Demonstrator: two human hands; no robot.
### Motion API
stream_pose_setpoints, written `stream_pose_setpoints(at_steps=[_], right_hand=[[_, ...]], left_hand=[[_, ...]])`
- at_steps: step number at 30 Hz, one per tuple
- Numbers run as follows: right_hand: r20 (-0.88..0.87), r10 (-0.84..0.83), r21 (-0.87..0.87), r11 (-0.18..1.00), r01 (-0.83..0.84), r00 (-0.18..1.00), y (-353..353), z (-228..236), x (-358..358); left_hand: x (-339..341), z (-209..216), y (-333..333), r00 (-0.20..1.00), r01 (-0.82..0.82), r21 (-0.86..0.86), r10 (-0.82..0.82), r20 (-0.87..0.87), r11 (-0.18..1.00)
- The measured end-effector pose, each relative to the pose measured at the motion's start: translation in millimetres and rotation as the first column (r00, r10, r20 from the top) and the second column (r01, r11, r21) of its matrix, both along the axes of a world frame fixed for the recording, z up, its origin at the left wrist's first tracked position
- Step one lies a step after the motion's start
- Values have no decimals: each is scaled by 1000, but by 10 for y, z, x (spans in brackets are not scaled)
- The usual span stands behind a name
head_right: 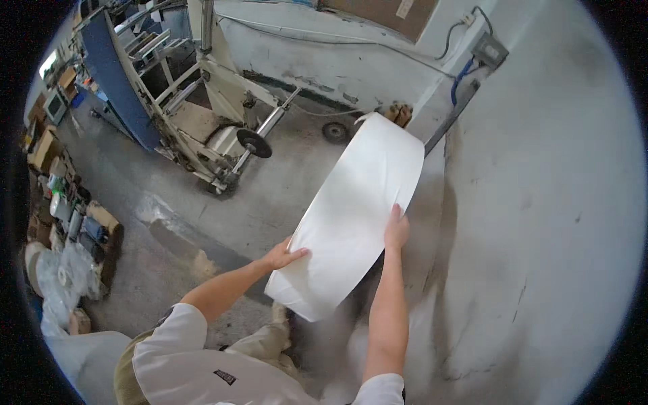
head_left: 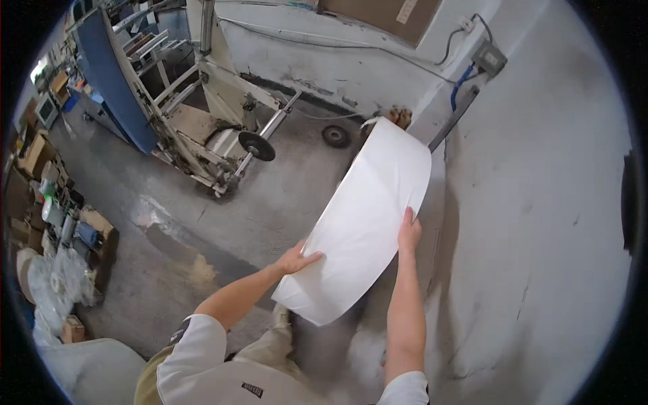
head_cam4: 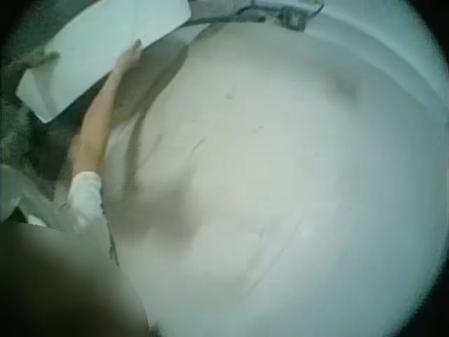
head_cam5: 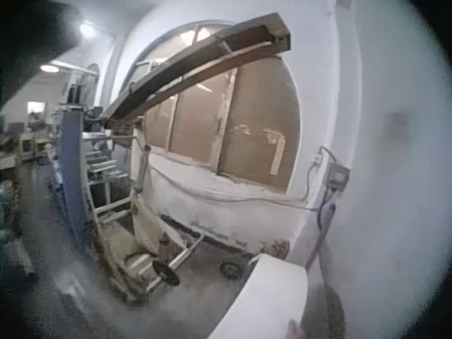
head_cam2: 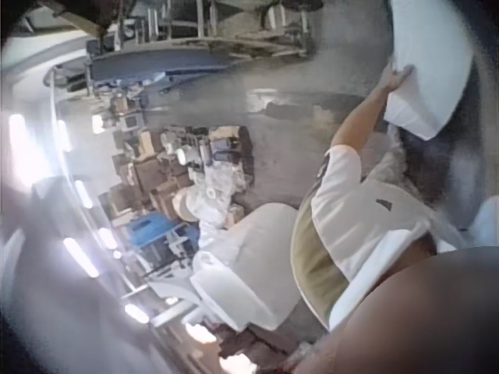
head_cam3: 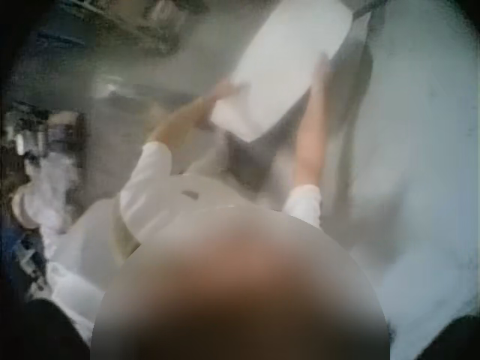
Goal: Mounting a large roll of paper onto a machine spindle and preparing the leading edge.
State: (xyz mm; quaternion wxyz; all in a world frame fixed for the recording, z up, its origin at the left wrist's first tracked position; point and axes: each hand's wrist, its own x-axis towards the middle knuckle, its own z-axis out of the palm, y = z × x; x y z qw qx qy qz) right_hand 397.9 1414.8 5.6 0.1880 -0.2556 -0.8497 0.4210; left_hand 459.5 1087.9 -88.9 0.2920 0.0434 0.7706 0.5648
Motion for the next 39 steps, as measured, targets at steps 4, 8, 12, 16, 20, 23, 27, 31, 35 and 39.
stream_pose_setpoints(at_steps=[4,8,12,16,20,23,27,31,35,39], right_hand=[[12,-5,70,998,4,1000,248,-45,-358],[-42,27,111,994,-22,999,563,66,-1031],[122,20,173,984,-41,992,842,93,-1378],[92,136,146,978,-148,986,1165,46,-1513],[74,289,9,957,-290,955,1324,255,-1762],[95,309,80,945,-316,946,1426,203,-2010],[182,374,146,904,-401,909,1443,312,-2306],[12,593,86,802,-591,805,1515,174,-2717],[170,698,27,703,-711,696,1551,217,-3172],[122,787,-49,614,-788,605,1451,246,-3485]], left_hand=[[-260,2,233,990,-133,197,122,66,971],[-728,-190,551,985,-172,151,170,27,973],[-876,-66,829,978,-208,127,205,34,970],[-686,-119,1120,963,-266,109,260,67,958],[-593,275,1555,923,-383,160,372,93,910],[-349,49,1939,862,-505,101,508,1,857],[-168,4,2457,775,-632,121,619,130,766],[-196,-53,2953,753,-658,159,649,110,736],[-367,170,3327,769,-639,29,639,29,768],[-502,163,3604,774,-617,248,633,18,747]])
